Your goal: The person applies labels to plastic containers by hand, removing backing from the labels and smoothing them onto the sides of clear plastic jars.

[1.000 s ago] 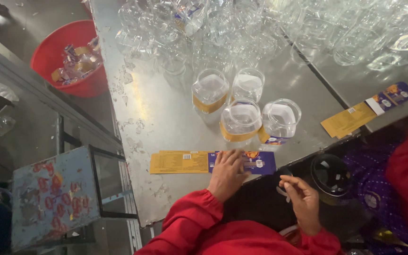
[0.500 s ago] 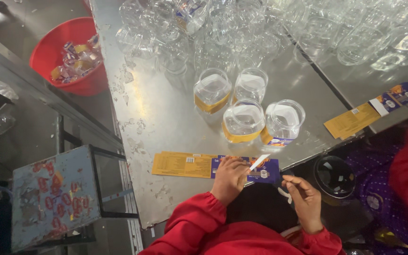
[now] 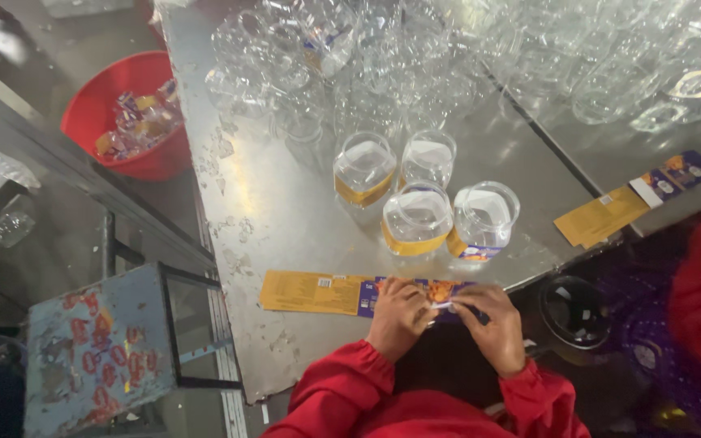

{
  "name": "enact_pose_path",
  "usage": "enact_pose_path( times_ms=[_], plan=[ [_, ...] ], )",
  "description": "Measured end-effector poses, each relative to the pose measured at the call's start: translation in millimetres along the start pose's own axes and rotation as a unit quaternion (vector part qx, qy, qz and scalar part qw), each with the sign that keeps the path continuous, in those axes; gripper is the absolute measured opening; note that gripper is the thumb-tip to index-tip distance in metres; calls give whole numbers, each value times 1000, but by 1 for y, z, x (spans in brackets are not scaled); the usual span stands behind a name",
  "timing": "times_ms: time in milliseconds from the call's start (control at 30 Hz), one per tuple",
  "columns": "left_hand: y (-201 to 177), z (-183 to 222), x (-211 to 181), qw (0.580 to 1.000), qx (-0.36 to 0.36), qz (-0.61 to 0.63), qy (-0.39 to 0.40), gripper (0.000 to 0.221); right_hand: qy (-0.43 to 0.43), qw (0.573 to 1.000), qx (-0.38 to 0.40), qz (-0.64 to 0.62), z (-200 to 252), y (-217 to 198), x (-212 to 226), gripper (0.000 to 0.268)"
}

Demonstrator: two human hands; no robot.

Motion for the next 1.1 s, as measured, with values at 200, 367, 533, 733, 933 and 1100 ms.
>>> enact_pose_path(
  times_ms=[200, 367, 533, 733, 933, 1100],
  plan=[
    [-9, 4, -3, 993, 39, -85, -68, 47, -23, 971, -179, -157, 19, -108, -72, 7],
    [-34, -15, -42, 998, -34, -25, -44, 46, 29, 931, -340, -133, 60, -153, -103, 5],
    [-34, -19, -95, 981, 45, 176, 65, 43, 205, 942, 29, -265, 76, -65, -79, 13],
    [-21, 3, -73, 987, 84, 132, -38, 16, 19, 999, -44, -4, 55, -34, 5, 31],
    [-11, 12, -77, 989, 146, -13, -27, 7, 21, 996, 57, 64, 75, 0, -21, 27],
    [-20, 10, -86, 993, 70, 82, -36, 5, 187, 914, -46, -357, 81, -4, -78, 33]
  ],
)
Point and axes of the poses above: each hand's wrist, its own z-axis away from the middle knuckle, its own y-axis out of the palm, x = y × z, the point moved 3 cm from there along -z, towards the middle knuckle, and after that the axes turned 2 degrees about y, right-handed, at the moved point
